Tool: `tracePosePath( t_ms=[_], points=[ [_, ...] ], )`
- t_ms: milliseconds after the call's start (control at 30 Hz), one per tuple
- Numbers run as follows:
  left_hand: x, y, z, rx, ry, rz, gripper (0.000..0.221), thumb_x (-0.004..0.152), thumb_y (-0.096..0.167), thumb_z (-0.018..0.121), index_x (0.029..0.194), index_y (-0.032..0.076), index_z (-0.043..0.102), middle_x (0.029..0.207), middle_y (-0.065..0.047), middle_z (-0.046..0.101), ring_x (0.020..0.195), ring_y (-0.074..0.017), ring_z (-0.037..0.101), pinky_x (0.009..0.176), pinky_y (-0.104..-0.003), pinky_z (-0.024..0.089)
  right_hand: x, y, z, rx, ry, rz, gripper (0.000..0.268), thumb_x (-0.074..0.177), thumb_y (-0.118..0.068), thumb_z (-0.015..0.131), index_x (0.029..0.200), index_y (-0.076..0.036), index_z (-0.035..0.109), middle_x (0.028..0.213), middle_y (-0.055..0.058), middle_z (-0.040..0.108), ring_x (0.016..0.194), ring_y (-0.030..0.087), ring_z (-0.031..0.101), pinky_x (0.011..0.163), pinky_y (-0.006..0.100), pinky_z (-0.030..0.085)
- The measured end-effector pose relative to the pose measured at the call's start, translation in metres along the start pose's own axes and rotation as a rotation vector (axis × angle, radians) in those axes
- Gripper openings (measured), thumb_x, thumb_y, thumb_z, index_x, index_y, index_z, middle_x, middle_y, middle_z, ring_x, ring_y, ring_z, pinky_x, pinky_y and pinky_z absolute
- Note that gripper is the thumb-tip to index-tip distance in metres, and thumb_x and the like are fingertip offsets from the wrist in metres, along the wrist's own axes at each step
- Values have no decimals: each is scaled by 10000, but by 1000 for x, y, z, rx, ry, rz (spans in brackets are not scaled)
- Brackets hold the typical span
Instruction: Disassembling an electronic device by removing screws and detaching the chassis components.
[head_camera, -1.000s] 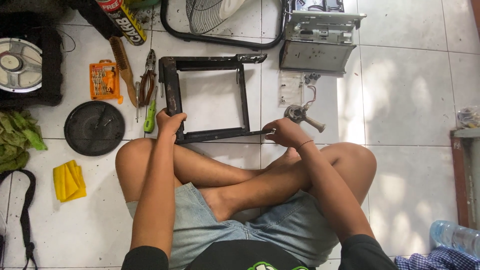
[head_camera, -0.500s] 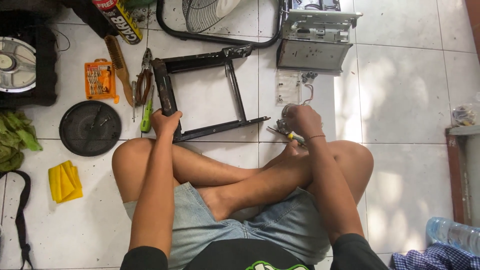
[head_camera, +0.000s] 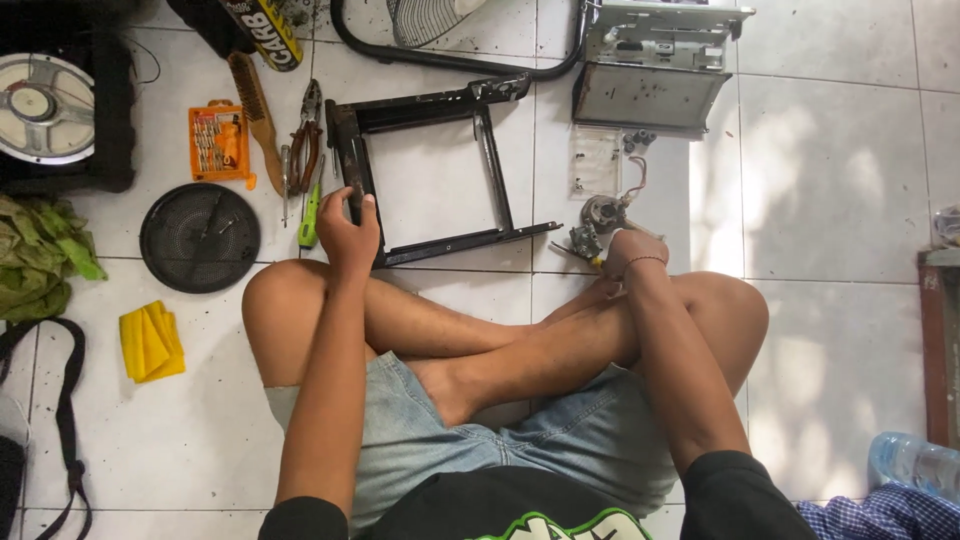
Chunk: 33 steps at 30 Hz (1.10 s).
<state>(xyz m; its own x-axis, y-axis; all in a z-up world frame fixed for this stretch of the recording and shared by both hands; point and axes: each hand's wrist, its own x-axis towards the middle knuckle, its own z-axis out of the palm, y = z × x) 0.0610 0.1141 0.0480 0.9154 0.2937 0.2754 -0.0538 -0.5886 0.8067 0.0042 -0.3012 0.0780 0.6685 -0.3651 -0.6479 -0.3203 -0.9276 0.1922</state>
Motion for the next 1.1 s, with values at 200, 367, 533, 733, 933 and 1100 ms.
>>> tracePosePath(
  t_ms=[200, 367, 533, 733, 933, 1100],
  points=[
    [-10, 10, -10, -6, -36, 188, 118, 894, 66, 706, 1005, 27, 708, 893, -139, 681, 878, -360, 681, 762, -461, 544, 30, 13, 18, 38, 157, -50, 230, 878, -131, 669, 1014, -14, 813, 1001, 223, 783, 1011, 438, 733, 915, 624, 525],
    [-30, 24, 10, 107, -253, 389, 160, 886, 210, 761, 1018, 129, 723, 954, -45, 699, 925, -272, 696, 817, -406, 532, -3, 11, 1, -3, 111, -150, 327, 809, -261, 829, 995, 6, 798, 988, 219, 778, 1018, 427, 738, 883, 593, 571],
    [-78, 50, 53, 399, -610, 390, 486, 947, 434, 667, 1271, 72, 647, 1164, -121, 699, 1148, -292, 658, 955, -489, 479, -62, -6, -34, -58, 43, -186, 317, 816, -237, 805, 1052, -26, 788, 1084, 186, 776, 1116, 386, 719, 942, 564, 571],
    [-86, 20, 81, 593, -587, 401, 358, 986, 457, 598, 978, 101, 637, 767, -42, 657, 805, -277, 711, 794, -472, 513, -95, -12, -52, -20, 132, -303, 285, 911, -300, 720, 1098, -84, 703, 999, 154, 764, 1040, 361, 737, 885, 508, 594],
    [-80, 35, 70, 483, -549, 368, 342, 1020, 437, 556, 955, 107, 612, 747, -31, 601, 807, -263, 661, 771, -436, 499, -143, -33, -39, 172, -97, -319, 382, 973, -324, 525, 1188, -74, 718, 1174, 190, 756, 1197, 395, 673, 1034, 544, 520],
    [-71, 51, 55, 349, -424, 391, 358, 1015, 474, 554, 968, 130, 640, 748, -7, 558, 801, -235, 602, 777, -416, 442, -138, -45, -8, 332, -70, -457, 366, 986, -338, 521, 1220, -151, 733, 942, 77, 799, 970, 303, 751, 1080, 570, 292]
  ],
)
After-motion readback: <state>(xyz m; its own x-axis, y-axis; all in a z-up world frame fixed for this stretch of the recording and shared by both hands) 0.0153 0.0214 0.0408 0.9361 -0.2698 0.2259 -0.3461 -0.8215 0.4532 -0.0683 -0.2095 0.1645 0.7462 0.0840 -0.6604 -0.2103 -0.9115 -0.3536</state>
